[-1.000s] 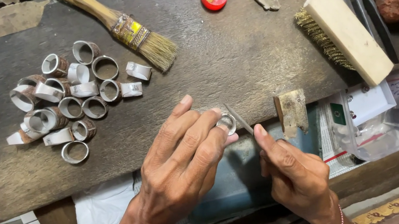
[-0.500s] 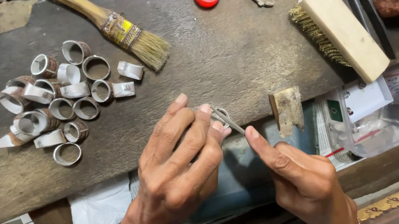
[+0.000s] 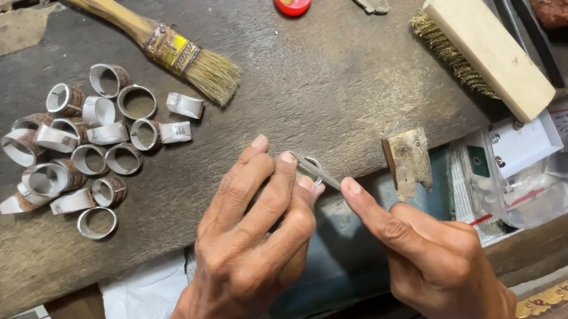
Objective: Filing the edges of metal rings and cleaning them with a wire brush at a jewelry workbench.
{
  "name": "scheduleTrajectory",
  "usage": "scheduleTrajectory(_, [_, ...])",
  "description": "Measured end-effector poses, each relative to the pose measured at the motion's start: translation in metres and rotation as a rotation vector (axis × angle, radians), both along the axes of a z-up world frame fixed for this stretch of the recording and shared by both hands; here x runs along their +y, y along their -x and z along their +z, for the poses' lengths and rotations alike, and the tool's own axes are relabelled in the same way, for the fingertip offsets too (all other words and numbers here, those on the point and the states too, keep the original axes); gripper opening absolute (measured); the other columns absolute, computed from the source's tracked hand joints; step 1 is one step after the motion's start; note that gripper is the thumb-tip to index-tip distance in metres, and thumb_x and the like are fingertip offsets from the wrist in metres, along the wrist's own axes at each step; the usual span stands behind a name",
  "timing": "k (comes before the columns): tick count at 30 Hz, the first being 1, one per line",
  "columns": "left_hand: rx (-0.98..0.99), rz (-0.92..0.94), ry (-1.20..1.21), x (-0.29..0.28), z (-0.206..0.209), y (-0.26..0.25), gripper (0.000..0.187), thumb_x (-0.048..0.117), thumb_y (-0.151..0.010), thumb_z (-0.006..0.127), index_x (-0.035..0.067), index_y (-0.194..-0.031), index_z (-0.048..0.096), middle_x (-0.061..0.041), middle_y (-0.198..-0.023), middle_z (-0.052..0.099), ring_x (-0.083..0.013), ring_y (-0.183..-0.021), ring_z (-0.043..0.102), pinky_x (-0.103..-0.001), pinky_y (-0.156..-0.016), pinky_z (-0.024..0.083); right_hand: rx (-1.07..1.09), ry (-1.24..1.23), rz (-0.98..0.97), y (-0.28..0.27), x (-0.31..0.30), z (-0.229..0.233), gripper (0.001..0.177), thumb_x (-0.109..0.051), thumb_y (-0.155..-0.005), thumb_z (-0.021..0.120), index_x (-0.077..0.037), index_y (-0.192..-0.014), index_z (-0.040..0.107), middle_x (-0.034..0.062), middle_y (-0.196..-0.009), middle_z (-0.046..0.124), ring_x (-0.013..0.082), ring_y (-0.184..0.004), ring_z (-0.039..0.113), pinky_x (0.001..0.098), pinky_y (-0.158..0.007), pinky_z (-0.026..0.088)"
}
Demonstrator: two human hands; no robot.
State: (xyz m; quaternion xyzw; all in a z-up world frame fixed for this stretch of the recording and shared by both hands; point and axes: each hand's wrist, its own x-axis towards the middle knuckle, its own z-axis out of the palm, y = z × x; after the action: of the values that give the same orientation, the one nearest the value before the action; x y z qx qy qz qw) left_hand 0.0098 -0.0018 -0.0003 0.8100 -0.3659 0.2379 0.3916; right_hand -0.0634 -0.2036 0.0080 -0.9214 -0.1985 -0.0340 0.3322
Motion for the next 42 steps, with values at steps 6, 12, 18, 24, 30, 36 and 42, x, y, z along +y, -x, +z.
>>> scheduleTrajectory(6, [0.007, 0.000, -0.005, 0.001, -0.002, 0.000, 0.013, -0.004, -0.099, 0.061, -0.006, -0.086, 0.063, -0.022, -0.097, 0.069, -0.0328, -0.089, 0.066, -0.054, -0.100, 0.060, 0.021, 0.026, 0.012, 0.005, -0.002, -0.002, 0.044, 0.011, -0.101, 0.046, 0.002, -0.144, 0.053, 0.0006, -0.077, 0.050, 0.0140, -0.058, 0.043, 0.0264, -0.066, 0.049])
scheduleTrajectory(12, [0.007, -0.030, -0.001, 0.002, -0.003, 0.002, 0.017, -0.002, -0.101, 0.054, -0.009, -0.091, 0.066, -0.025, -0.099, 0.067, -0.0385, -0.092, 0.066, -0.056, -0.100, 0.059, -0.031, 0.002, -0.054, 0.001, 0.006, -0.015, 0.047, 0.014, -0.098, 0.044, 0.004, -0.144, 0.052, 0.0061, -0.105, 0.071, 0.0158, -0.061, 0.046, 0.0274, -0.063, 0.049])
scheduleTrajectory(18, [0.068, -0.045, -0.002, 0.007, -0.008, 0.013, 0.008, -0.007, -0.098, 0.061, -0.010, -0.103, 0.066, -0.027, -0.108, 0.065, -0.0445, -0.098, 0.066, -0.058, -0.108, 0.055, -0.089, -0.129, -0.104, 0.021, 0.008, -0.032, 0.036, 0.000, -0.103, 0.054, 0.011, -0.137, 0.054, 0.0214, -0.140, 0.063, 0.0274, -0.120, 0.075, 0.0295, -0.100, 0.061])
scheduleTrajectory(24, [0.219, -0.206, 0.265, -0.008, 0.004, 0.036, 0.008, 0.001, -0.097, 0.066, -0.006, -0.100, 0.064, -0.024, -0.104, 0.068, -0.0368, -0.093, 0.071, -0.045, -0.088, 0.060, 0.056, -0.344, -0.379, 0.048, 0.003, -0.042, 0.023, -0.023, -0.096, 0.065, -0.007, -0.111, 0.072, 0.0050, -0.097, 0.079, 0.0113, -0.076, 0.073, 0.0210, -0.069, 0.055])
scheduleTrajectory(30, [0.556, -0.249, 0.451, -0.007, 0.008, 0.046, 0.009, 0.005, -0.093, 0.072, -0.001, -0.098, 0.067, -0.018, -0.101, 0.074, -0.0257, -0.095, 0.075, -0.030, -0.087, 0.061, 0.092, -0.373, -0.424, 0.055, 0.007, -0.045, 0.016, -0.028, -0.095, 0.067, -0.014, -0.101, 0.071, -0.0052, -0.074, 0.065, 0.0037, -0.051, 0.042, 0.0201, -0.049, 0.037])
scheduleTrajectory(36, [0.685, -0.261, 0.518, -0.007, 0.002, 0.048, 0.005, 0.006, -0.094, 0.071, 0.005, -0.098, 0.068, -0.016, -0.104, 0.074, -0.0207, -0.093, 0.075, -0.026, -0.081, 0.062, 0.030, -0.416, -0.481, 0.056, 0.008, -0.050, 0.020, -0.029, -0.099, 0.063, -0.009, -0.099, 0.069, 0.0013, -0.088, 0.071, 0.0073, -0.070, 0.062, 0.0201, -0.064, 0.048])
scheduleTrajectory(42, [0.788, -0.281, 0.509, -0.010, -0.003, 0.048, 0.011, 0.006, -0.092, 0.075, 0.008, -0.099, 0.067, -0.013, -0.105, 0.074, -0.0197, -0.096, 0.076, -0.027, -0.086, 0.061, 0.011, -0.471, -0.529, 0.058, 0.003, -0.053, 0.022, -0.027, -0.097, 0.066, -0.006, -0.102, 0.069, 0.0026, -0.089, 0.069, 0.0074, -0.069, 0.060, 0.0194, -0.064, 0.048])
